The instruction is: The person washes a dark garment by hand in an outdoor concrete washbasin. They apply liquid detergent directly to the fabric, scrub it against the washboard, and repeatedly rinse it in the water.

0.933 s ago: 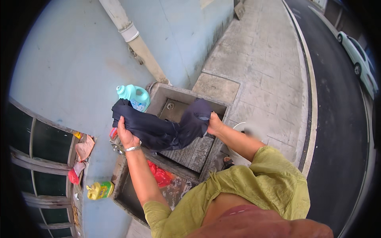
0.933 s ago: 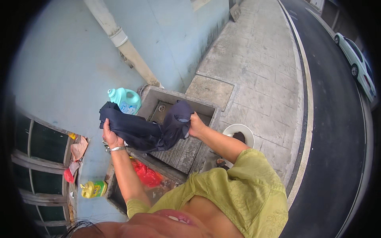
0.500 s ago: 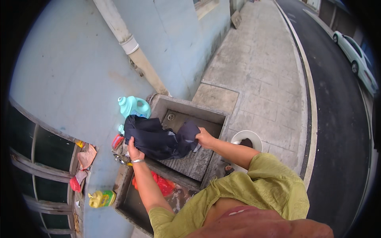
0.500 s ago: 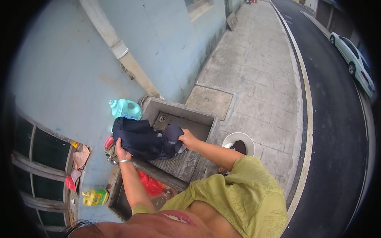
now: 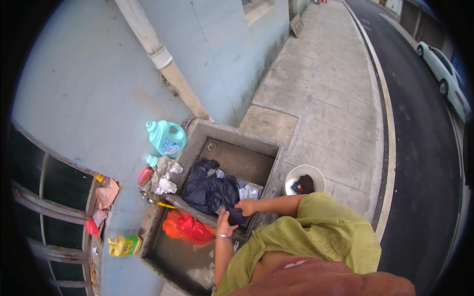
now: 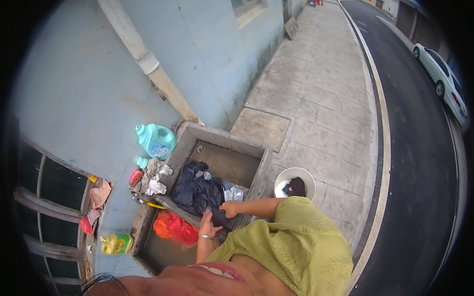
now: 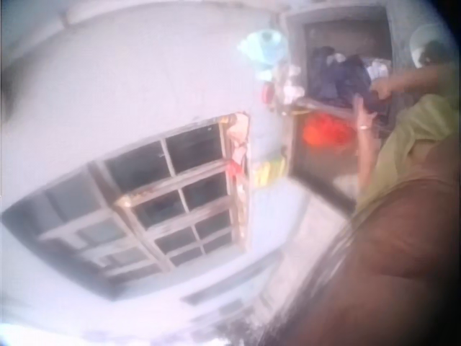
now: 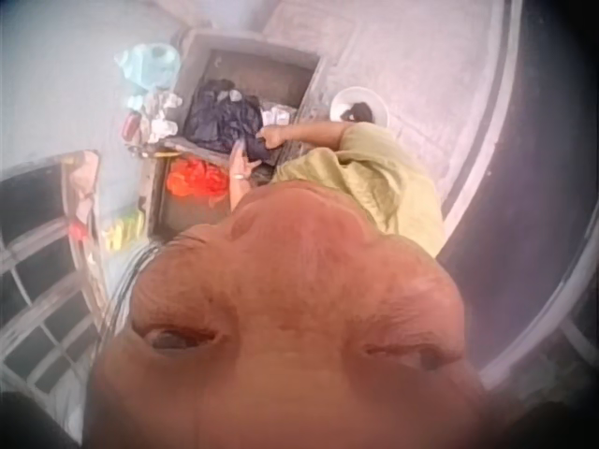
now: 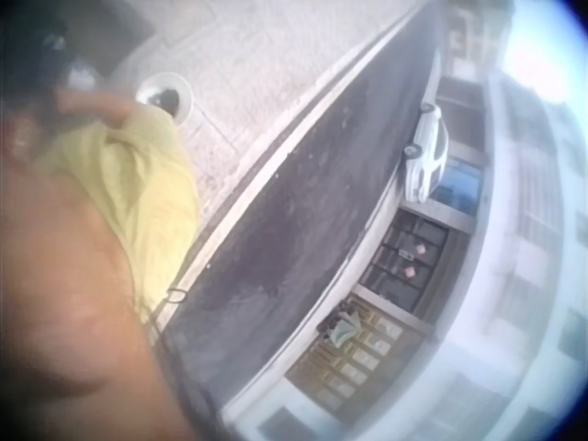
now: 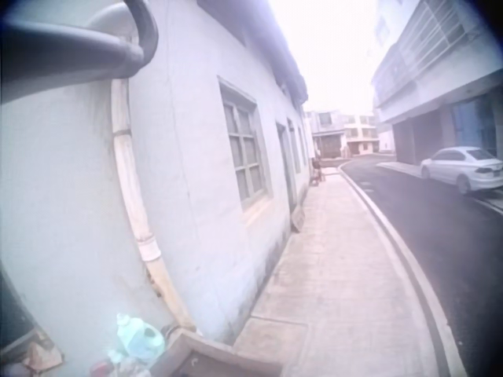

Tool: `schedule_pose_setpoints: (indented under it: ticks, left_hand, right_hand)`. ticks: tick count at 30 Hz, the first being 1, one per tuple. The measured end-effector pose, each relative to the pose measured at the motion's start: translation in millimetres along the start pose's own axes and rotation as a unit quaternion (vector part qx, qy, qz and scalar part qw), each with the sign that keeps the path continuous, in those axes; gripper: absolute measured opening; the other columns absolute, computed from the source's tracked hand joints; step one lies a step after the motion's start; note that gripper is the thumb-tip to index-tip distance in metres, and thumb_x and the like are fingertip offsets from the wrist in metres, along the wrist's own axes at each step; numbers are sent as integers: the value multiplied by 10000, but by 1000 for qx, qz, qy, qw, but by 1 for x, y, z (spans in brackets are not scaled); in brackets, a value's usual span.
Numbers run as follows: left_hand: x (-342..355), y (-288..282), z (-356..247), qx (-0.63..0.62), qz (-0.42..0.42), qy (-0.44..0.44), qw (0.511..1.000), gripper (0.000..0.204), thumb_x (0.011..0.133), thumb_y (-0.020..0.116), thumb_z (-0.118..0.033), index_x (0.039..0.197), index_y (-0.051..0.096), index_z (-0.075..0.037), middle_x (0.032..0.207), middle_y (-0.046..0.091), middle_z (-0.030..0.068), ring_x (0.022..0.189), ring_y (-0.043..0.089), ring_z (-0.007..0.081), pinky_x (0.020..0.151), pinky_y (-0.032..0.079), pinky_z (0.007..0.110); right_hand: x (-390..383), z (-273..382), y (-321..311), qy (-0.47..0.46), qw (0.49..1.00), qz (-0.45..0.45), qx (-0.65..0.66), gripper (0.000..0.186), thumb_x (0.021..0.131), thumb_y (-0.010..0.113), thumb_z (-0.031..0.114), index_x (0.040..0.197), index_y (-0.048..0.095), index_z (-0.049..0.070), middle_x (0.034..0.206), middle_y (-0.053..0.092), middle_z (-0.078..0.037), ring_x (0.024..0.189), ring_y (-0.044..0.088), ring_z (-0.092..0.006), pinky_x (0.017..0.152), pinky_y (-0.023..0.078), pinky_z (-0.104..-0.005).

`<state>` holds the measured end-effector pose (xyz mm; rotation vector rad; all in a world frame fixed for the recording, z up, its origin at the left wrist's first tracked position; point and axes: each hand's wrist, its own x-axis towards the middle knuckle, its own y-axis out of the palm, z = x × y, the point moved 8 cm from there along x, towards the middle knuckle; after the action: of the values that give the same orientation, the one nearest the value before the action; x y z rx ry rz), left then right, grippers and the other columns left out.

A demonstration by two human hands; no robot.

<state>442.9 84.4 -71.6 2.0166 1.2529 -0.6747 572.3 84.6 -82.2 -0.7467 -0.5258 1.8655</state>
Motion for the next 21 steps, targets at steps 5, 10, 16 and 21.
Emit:
schedule_pose_setpoints:
  ticks: [5,10,16,21]
  left_hand:
    - [20,-12,20,296,-82,268,913,756,823,626,-154,1449,227,-11,1290,492,214,1088,556,310,916,441,348]
    - [13,-2,24,420,-161,229,864,821,767,673,-234,1422,254,30,1266,493,314,1179,494,424,1014,381,397]
    - [11,-4,25,442,-202,179,856,794,728,669,-206,1402,293,-19,1225,515,313,1143,511,431,997,393,422]
    - [7,-2,30,455,-244,203,832,682,697,640,-167,1303,368,-17,1176,513,310,1089,516,451,967,407,438]
  right_hand:
    - [4,7,10,-21,998,46,-33,494,695,651,214,1186,605,171,1004,661,-172,960,624,-358,826,495,-439]
    - [-12,7,6,-57,993,104,-21,597,703,690,204,1274,521,167,1088,628,-174,1045,587,-345,897,458,-435]
    - [-39,5,-3,-162,987,20,-13,670,705,706,151,1318,452,56,1210,544,-200,1087,531,-376,940,426,-438]
    - [-65,3,-16,-193,972,-117,-69,585,729,686,186,1255,495,16,1167,549,-191,1058,535,-357,916,434,-434]
